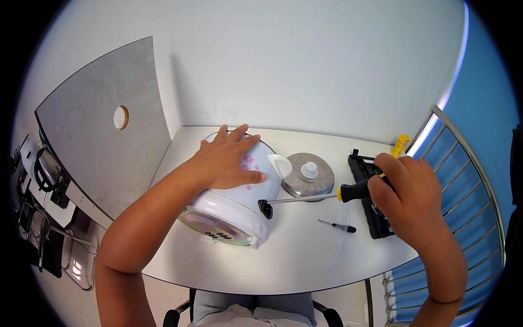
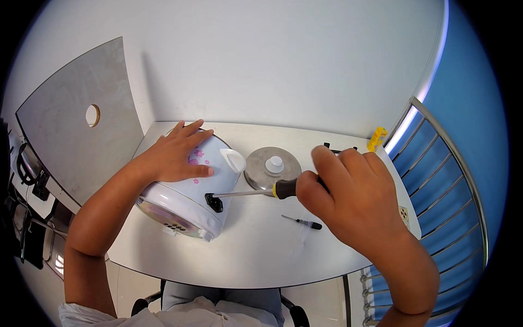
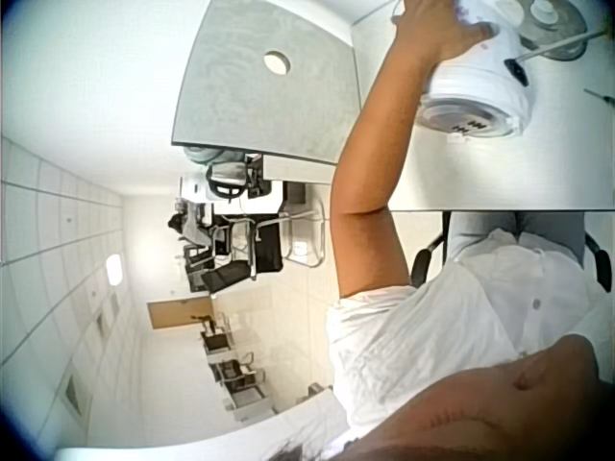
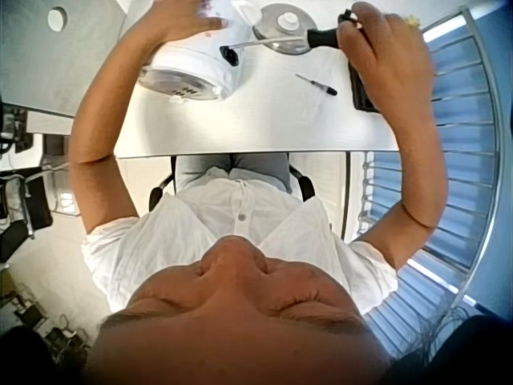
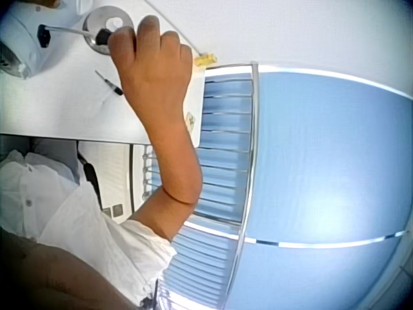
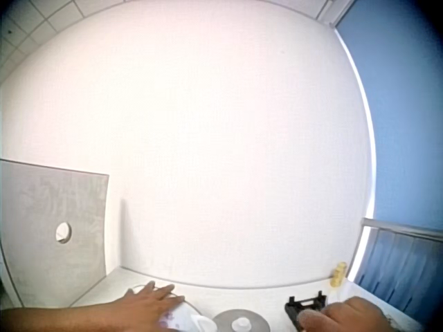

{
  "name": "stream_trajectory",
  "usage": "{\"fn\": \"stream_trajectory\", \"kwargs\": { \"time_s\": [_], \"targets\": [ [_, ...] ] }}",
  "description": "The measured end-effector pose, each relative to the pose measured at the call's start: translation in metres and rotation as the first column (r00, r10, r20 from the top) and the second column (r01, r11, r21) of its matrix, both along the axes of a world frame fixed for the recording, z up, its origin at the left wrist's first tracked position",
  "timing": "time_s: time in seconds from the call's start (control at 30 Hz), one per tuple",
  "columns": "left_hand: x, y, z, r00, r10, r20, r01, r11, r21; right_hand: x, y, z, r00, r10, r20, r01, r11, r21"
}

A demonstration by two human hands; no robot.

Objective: The person uses a screwdriver to remove screws from the side of a white electric rice cooker. They rotate the cooker to access different screws and place the removed screws on the table.

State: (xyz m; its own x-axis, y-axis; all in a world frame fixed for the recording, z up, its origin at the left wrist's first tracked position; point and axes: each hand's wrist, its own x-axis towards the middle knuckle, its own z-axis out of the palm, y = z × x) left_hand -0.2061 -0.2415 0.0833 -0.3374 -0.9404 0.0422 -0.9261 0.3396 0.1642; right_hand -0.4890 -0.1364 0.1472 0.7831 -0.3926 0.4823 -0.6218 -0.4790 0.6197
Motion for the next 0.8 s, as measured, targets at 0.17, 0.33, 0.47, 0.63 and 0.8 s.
{"fn": "stream_trajectory", "kwargs": {
  "time_s": [0.17,0.33,0.47,0.63,0.8],
  "targets": [
    [0.000,0.000,0.001,1.000,0.004,-0.001,-0.004,1.000,0.008,0.000,0.003,-0.001,0.990,-0.111,0.088,0.095,0.981,0.170],
    [0.001,-0.002,-0.004,1.000,-0.020,-0.013,0.020,1.000,-0.020,-0.003,-0.001,0.004,1.000,-0.019,0.010,0.018,0.997,0.075],
    [0.001,-0.001,-0.003,1.000,-0.012,-0.006,0.012,1.000,-0.020,-0.002,-0.001,0.005,0.996,0.075,-0.047,-0.075,0.997,-0.008],
    [0.000,0.000,0.000,1.000,0.004,-0.001,-0.004,1.000,-0.006,0.000,-0.003,-0.004,0.999,0.000,0.038,0.000,1.000,-0.015],
    [0.000,0.001,0.000,1.000,0.021,-0.003,-0.021,1.000,0.000,0.001,-0.002,-0.004,0.991,-0.072,0.114,0.057,0.990,0.126]
  ]
}}
